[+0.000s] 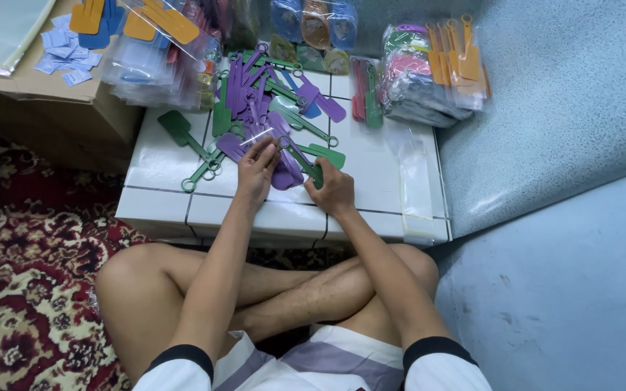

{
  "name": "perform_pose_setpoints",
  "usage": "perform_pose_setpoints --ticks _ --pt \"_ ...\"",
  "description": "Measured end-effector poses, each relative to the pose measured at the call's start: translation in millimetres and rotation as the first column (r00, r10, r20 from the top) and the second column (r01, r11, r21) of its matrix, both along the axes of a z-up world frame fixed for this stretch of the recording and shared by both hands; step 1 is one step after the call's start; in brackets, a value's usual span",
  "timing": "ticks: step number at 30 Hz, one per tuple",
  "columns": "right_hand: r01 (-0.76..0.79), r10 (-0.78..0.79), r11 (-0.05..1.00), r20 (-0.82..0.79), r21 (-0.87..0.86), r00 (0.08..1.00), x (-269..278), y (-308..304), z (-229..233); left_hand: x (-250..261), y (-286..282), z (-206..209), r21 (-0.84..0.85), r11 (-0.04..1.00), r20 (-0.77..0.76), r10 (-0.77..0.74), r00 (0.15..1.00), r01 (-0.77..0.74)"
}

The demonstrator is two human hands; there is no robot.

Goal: A person sits on the floor and uses a small tool to prepare or inspect plastic fan components before packaging them.

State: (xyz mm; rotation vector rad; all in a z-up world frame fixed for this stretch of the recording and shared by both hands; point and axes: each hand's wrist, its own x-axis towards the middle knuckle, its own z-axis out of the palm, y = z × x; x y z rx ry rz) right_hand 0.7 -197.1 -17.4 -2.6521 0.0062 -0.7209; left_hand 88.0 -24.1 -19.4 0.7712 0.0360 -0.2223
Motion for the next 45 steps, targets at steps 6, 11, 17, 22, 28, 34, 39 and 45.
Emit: perform_pose_setpoints --ticks 6,11,17,22,28,34,39,45 --pt "0.020 -0.020 1.000 0.002 0.001 1.000 -0.4 2.4 4.6 8.9 -0.5 -11.9 -0.029 0.999 -0.029 0.030 0.999 -0.031" --pt "0.027 -0.026 0.999 0.021 -0.025 0.999 -1.0 5.1 6.8 8.1 -4.4 -7.5 -0.031 0.993 -0.058 0.109 0.992 -0.111" --pt "0.014 -0.014 0.999 0.012 -0.030 1.000 -3.4 4.2 12.2 4.7 -6.5 -2.5 0.009 0.992 -0.045 0.125 0.991 -0.125" --pt "-0.005 0.006 0.998 0.021 -0.056 1.000 -4.2 6.4 15.4 2.6 -12.3 -4.6 0.048 0.987 -0.008 0.156 0.988 -0.156" --pt "-0.007 0.008 0.998 0.019 -0.060 1.000 -3.1 6.9 15.0 -7.3 -16.0 -3.5 0.164 0.966 0.046 0.193 0.980 -0.198" --pt "-0.023 0.024 0.998 0.029 -0.057 0.999 -2.5 5.6 14.5 -11.8 -15.1 3.0 0.176 0.965 0.067 0.188 0.980 -0.197" --pt "-0.051 0.055 0.996 0.052 -0.072 0.997 -5.1 7.7 18.5 -12.1 -14.0 1.5 0.187 0.960 0.082 0.195 0.977 -0.207" --pt "-0.067 0.074 0.996 0.128 -0.058 0.989 -3.2 3.9 16.0 -8.2 -17.1 -2.9 0.167 0.951 0.083 0.249 0.965 -0.260"
